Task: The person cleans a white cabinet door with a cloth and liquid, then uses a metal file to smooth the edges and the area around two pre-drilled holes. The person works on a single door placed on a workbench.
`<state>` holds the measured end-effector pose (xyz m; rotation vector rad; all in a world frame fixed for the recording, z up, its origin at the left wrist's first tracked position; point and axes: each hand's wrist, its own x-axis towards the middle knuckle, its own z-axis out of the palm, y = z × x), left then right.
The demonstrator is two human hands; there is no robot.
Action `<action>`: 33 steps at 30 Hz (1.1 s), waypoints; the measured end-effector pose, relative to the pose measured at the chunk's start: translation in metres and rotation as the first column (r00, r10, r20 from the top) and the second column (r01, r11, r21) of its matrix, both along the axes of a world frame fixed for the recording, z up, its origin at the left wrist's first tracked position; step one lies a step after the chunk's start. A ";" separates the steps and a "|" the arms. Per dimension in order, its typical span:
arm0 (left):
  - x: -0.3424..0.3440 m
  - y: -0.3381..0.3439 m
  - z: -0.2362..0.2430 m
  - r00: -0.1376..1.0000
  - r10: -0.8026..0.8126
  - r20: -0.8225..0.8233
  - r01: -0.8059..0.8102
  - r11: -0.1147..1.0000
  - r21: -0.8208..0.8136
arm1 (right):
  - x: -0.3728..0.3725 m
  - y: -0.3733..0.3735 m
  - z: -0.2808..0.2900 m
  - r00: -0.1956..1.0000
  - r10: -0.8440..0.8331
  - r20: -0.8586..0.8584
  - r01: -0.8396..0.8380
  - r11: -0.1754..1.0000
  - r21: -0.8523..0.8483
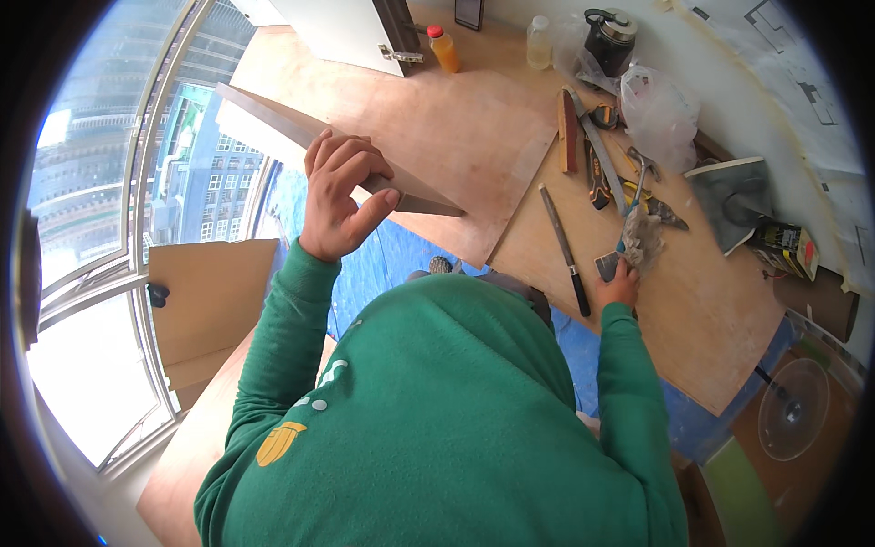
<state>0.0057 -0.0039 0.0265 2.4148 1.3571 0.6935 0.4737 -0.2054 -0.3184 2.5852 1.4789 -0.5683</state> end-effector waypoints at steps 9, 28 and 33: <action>0.014 -0.003 0.007 0.990 0.114 -0.084 -0.115 0.993 0.001 | -0.046 0.049 0.068 0.896 0.135 -0.423 -0.049 0.977 0.207; 0.015 0.001 -0.005 0.991 0.125 -0.037 -0.121 0.987 0.109 | -0.219 0.171 0.367 0.455 0.759 -0.465 -0.389 0.640 0.663; 0.014 0.001 -0.008 0.991 0.136 -0.003 -0.134 0.983 0.122 | -0.231 0.184 0.366 0.553 0.720 -0.419 -0.463 0.684 0.564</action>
